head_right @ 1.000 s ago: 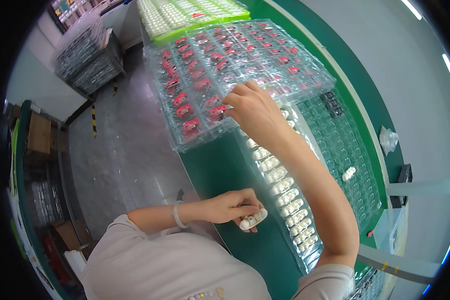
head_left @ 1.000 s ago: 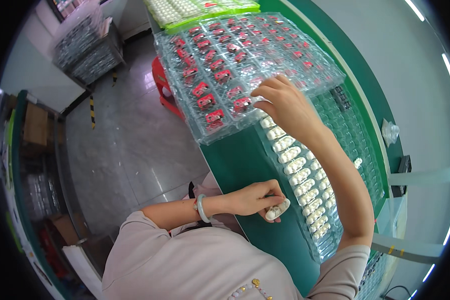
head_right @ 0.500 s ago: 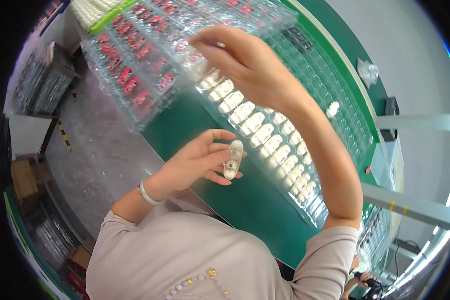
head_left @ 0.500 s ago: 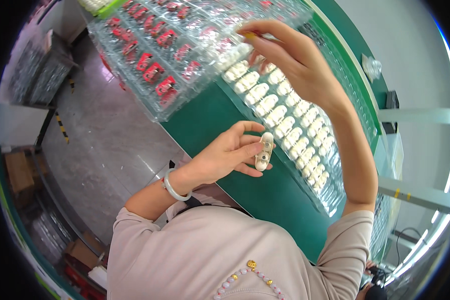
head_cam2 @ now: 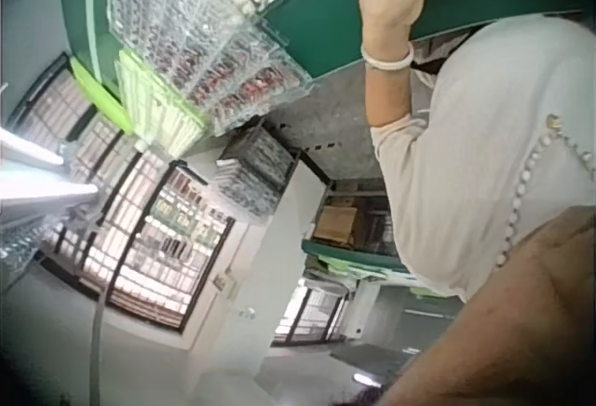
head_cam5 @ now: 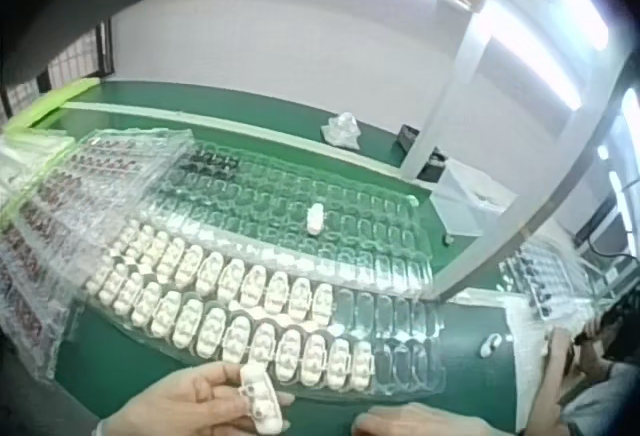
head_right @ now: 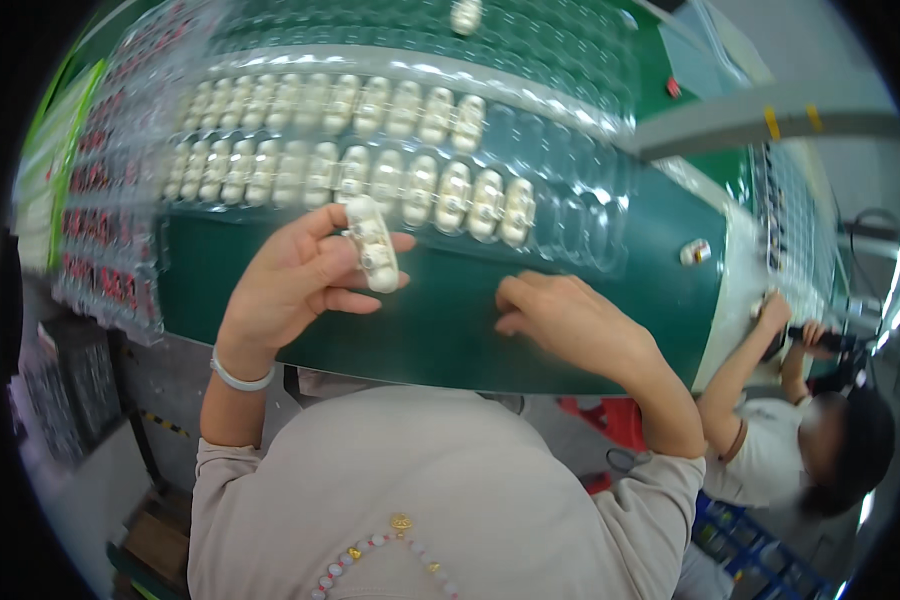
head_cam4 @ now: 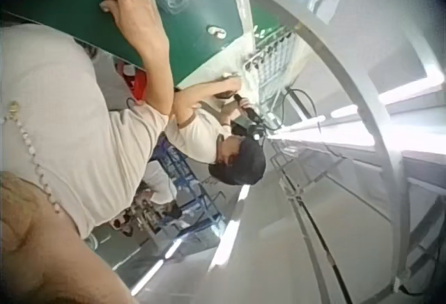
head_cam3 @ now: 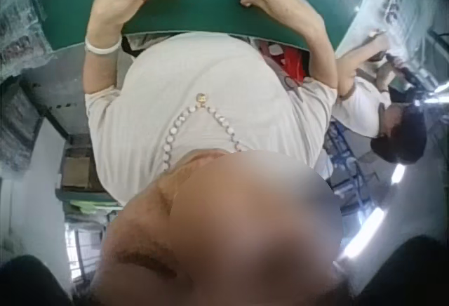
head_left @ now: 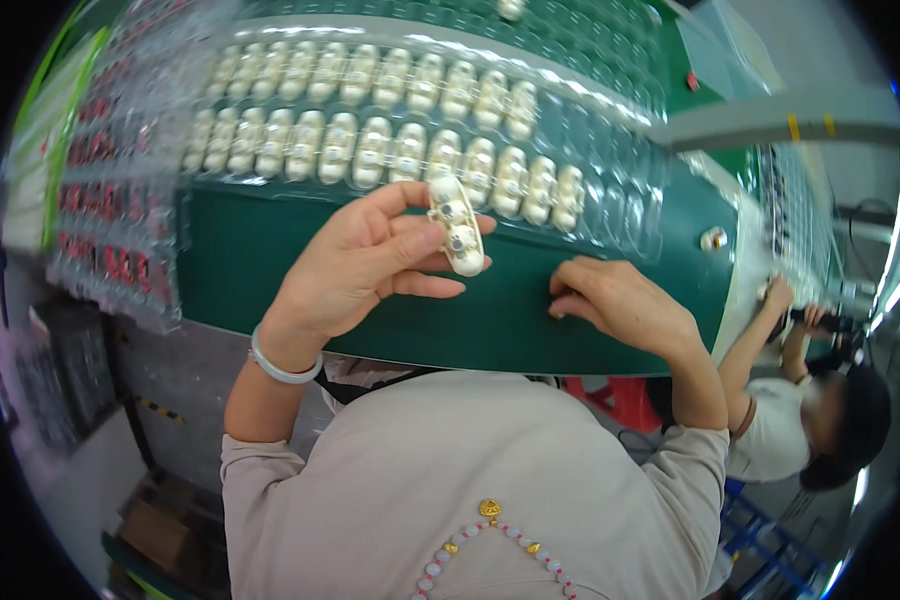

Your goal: The person inserts small cylindrical batteries into white plastic electronic casings. They pick up a casing, insert the batteries, and place the unit into a clear plastic tray. The process is repeated continuously for multiple units on a green workbench.

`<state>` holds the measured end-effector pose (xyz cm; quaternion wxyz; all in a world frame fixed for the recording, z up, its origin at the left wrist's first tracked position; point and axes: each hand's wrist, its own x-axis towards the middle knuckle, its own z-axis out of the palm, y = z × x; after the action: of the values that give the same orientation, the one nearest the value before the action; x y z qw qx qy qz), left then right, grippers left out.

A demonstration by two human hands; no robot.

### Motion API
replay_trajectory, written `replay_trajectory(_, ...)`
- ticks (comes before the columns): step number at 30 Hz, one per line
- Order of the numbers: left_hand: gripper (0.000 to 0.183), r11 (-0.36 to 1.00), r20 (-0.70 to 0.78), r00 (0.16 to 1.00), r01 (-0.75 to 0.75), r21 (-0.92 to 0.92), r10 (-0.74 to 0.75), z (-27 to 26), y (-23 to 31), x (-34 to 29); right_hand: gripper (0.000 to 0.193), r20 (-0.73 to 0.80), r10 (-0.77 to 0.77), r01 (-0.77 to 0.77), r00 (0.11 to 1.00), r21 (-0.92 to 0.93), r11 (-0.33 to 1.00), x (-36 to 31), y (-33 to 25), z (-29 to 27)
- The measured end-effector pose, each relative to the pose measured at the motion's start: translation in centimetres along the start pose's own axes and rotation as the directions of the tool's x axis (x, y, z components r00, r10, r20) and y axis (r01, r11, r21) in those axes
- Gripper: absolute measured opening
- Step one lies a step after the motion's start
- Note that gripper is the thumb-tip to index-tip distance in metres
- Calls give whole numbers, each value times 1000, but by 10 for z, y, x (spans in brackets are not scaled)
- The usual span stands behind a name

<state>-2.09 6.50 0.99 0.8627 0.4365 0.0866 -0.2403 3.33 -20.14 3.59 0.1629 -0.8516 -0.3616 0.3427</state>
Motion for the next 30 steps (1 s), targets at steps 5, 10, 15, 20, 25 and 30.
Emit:
replay_trajectory(5, 41, 981, 81, 994, 54, 184, -70, 22, 0, 33, 29, -341, 90, -68, 936, 77, 995, -26, 9, 28)
replay_trajectory(10, 35, 965, 170, 977, 80, 248, -125, 30, -2, 48, 45, -602, 146, -35, 785, 192, 981, -46, 12, 52)
replay_trajectory(15, 27, 949, 204, 976, 14, 316, -82, 19, -13, 53, 50, -563, -44, 91, 825, 56, 994, -44, 32, 54)
replay_trajectory(20, 21, 990, 155, 987, 18, 140, -39, 28, -15, 49, 46, -609, -96, 195, 787, 99, 976, -33, 39, 50)
replay_trajectory(25, 23, 994, 119, 987, 98, 56, -104, 24, -22, 49, 46, -825, -36, 439, 565, 263, 859, -20, 17, 35)
replay_trajectory(30, 32, 996, 195, 977, 78, 44, -85, 20, -27, 48, 50, -809, -102, 549, 579, 295, 782, 7, 4, 21)
